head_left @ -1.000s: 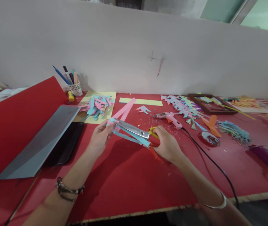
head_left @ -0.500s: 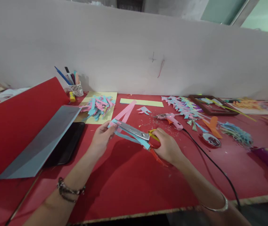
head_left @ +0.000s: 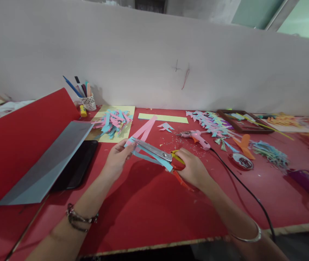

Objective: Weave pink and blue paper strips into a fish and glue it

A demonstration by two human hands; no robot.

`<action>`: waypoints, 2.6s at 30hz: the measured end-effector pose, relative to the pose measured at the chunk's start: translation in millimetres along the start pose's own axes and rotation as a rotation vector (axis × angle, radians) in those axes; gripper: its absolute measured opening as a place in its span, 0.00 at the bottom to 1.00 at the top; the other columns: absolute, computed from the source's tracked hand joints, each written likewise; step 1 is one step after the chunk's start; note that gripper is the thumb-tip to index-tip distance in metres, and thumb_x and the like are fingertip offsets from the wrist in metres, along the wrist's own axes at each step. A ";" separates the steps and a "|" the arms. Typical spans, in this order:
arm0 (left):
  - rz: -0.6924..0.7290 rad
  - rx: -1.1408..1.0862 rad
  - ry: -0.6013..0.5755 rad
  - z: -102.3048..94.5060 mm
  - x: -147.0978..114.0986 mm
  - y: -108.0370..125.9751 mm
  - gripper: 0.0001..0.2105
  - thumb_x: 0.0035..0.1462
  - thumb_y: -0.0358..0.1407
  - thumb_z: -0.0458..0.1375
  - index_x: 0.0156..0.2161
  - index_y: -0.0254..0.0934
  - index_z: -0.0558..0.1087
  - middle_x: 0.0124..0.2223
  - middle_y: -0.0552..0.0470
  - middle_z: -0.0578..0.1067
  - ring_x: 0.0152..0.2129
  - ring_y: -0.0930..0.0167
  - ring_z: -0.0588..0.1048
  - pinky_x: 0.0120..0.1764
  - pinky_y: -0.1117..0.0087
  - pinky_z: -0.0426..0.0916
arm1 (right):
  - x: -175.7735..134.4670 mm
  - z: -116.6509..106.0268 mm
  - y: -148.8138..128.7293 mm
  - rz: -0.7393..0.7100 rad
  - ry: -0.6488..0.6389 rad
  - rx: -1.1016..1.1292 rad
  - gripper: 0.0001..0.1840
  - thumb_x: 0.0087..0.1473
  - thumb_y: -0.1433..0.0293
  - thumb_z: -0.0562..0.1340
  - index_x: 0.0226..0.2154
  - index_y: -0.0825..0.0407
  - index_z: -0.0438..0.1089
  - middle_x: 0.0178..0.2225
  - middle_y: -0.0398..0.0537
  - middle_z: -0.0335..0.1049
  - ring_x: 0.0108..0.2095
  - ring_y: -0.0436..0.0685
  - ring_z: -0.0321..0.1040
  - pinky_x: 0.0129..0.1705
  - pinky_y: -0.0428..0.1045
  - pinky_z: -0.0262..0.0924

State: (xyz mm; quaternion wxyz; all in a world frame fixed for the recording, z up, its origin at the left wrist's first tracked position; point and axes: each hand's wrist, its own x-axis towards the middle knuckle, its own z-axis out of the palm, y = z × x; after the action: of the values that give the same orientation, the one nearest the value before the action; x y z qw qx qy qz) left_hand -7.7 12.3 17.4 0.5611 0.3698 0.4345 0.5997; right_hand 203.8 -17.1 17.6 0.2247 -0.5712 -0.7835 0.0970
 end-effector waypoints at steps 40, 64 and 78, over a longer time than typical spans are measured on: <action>0.187 0.383 -0.124 -5.7 -0.7 7.6 0.07 0.37 0.38 0.59 0.26 0.38 0.72 0.24 0.55 0.71 0.20 0.74 0.66 0.24 0.74 0.62 | 0.3 2.0 5.3 -0.130 0.220 -0.300 0.19 0.48 0.53 0.58 0.32 0.51 0.68 0.35 0.51 0.70 0.37 0.58 0.65 0.36 0.49 0.56; 0.290 0.720 0.174 -29.2 25.1 19.5 0.03 0.37 0.36 0.59 0.18 0.40 0.73 0.16 0.57 0.69 0.15 0.73 0.62 0.22 0.73 0.53 | 2.4 0.0 3.5 -0.065 0.058 -0.383 0.16 0.44 0.59 0.63 0.35 0.51 0.69 0.38 0.50 0.70 0.35 0.57 0.67 0.29 0.48 0.56; 0.586 0.918 0.263 -41.3 97.2 57.3 0.06 0.41 0.28 0.54 0.20 0.40 0.70 0.33 0.52 0.74 0.43 0.62 0.66 0.45 0.64 0.56 | 3.2 -4.2 2.4 0.007 0.032 -0.343 0.16 0.45 0.61 0.63 0.36 0.51 0.68 0.39 0.49 0.70 0.37 0.57 0.68 0.35 0.49 0.60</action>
State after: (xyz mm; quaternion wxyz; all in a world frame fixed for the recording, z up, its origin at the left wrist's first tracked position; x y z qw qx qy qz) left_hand -75.7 105.0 52.4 0.0934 0.6036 0.5964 0.5209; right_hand 207.0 -13.8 21.1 0.1361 -0.6054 -0.7828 -0.0464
